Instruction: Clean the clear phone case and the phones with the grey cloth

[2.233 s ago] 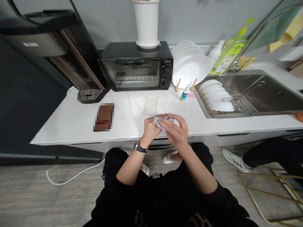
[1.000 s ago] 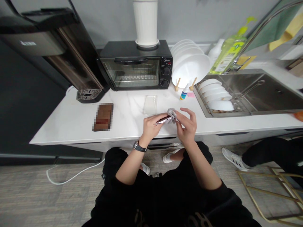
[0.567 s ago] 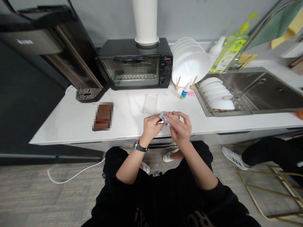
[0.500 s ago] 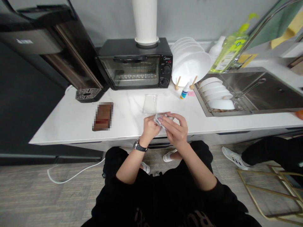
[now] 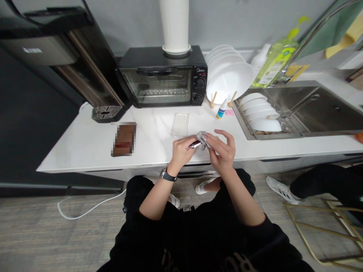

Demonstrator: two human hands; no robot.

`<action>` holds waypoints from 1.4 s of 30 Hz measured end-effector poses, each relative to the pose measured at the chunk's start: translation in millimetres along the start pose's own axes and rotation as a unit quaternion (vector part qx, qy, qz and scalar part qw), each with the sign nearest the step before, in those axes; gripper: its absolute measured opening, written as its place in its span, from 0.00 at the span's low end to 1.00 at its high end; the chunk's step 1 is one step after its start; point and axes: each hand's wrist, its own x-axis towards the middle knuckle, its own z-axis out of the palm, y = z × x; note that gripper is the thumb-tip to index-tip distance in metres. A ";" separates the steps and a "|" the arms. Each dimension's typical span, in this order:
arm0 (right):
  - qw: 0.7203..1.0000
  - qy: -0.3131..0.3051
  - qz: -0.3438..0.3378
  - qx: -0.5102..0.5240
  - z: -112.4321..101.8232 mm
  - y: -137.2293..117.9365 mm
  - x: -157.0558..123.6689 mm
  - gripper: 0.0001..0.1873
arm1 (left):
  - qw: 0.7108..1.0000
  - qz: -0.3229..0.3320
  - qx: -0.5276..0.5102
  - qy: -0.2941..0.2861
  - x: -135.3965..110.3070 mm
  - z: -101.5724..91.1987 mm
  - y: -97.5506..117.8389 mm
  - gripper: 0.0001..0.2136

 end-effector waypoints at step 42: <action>1.000 0.018 -0.013 0.019 -1.2 5.0 0.1 0.32 | 1.000 0.008 -0.002 0.011 0.8 -0.3 1.7 0.07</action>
